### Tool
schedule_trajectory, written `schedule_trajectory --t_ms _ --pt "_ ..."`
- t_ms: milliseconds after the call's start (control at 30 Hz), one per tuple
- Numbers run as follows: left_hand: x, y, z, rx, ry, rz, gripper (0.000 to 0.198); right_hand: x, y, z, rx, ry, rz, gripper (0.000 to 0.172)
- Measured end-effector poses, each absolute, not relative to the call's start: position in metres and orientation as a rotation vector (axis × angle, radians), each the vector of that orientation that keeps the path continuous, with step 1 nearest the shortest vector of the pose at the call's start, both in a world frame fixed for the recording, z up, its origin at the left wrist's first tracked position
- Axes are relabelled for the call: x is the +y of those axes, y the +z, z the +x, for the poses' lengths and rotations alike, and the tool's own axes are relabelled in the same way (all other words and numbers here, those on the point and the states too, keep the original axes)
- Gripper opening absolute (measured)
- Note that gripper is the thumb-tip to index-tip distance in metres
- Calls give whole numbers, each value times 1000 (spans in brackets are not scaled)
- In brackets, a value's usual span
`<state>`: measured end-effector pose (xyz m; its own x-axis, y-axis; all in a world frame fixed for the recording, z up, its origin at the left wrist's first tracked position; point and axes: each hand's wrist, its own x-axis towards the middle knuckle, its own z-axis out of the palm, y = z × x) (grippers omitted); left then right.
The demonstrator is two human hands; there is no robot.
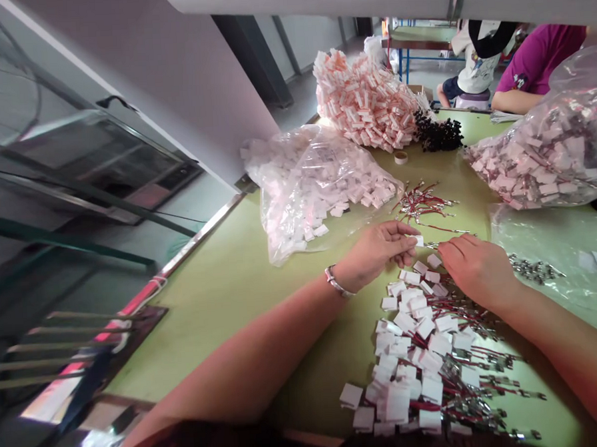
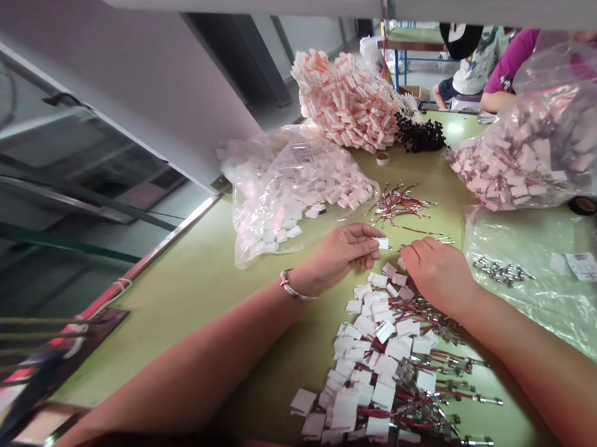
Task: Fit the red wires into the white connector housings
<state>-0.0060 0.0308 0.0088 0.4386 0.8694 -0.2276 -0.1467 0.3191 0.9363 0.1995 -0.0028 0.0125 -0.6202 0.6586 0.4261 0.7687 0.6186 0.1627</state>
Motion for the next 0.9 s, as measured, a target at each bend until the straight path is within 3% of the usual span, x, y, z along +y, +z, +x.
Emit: schedule_trajectory --t_ms 333,633,800,900 --pt "33 7 -12 743 697 976 16 -3 11 203 -2458 -70 -1077 25" --pt "33 3 -10 746 802 1169 19 -1 23 197 -1854 1265 -1355 28" --pt "31 3 -8 838 764 1292 17 -3 25 191 -1472 1691 -1469 33" --pt "27 9 -6 912 806 1431 15 -4 25 190 -1365 1772 -1523 33"
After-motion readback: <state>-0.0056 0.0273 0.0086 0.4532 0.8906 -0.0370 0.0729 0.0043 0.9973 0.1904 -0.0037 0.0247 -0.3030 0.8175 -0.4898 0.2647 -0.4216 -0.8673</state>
